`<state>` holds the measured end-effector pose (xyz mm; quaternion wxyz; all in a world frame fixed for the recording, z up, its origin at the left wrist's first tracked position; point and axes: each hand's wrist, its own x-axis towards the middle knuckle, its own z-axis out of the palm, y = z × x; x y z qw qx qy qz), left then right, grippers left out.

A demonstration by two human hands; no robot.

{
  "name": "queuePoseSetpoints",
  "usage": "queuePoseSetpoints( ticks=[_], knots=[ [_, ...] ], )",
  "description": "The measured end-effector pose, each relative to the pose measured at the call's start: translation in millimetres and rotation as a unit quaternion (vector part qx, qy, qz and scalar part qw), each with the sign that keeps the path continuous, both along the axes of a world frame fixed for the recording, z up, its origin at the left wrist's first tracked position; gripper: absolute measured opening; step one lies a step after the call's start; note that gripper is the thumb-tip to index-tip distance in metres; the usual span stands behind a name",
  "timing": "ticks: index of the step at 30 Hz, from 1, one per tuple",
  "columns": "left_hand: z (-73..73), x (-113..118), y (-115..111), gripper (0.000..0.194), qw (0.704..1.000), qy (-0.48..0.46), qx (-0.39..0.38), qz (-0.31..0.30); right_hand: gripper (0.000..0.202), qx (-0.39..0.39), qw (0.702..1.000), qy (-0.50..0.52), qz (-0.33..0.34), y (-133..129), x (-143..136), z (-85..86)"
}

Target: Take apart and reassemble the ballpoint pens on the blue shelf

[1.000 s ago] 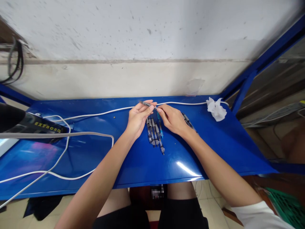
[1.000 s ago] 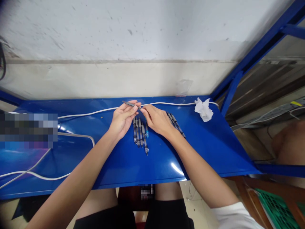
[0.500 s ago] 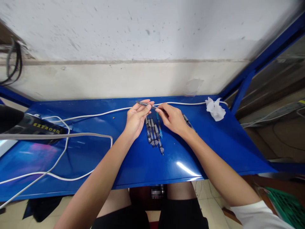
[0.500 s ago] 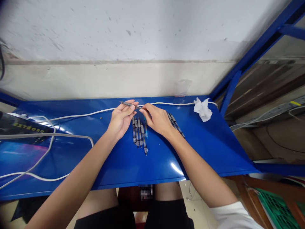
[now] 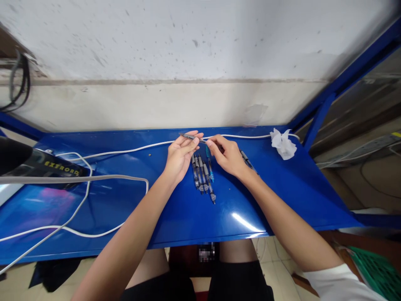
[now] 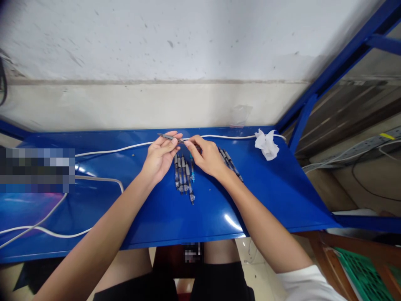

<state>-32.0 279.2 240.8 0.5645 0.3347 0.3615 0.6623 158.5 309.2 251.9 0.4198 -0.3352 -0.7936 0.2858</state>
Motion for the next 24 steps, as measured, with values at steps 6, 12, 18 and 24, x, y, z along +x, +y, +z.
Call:
queuePoseSetpoints(
  ticks=[6,12,18,24],
  knots=[
    [1.7,1,-1,0.036,1.0,-0.005,-0.005,0.009,0.035,-0.017,0.999,0.04,0.004,-2,-1,2.9],
    [4.9,2,-2,0.035,1.0,0.002,0.012,0.007,0.044,-0.197,0.963,0.179,0.039,2,-6,2.4],
    [11.0,5,-9,0.047,0.996,0.041,0.048,-0.061,0.048,-0.308,0.872,0.38,-0.009,14,-3,10.3],
    [11.0,-1,-7,0.036,1.0,0.019,0.013,-0.001,0.05,-0.339,0.833,0.437,0.014,32,14,15.1]
  ],
)
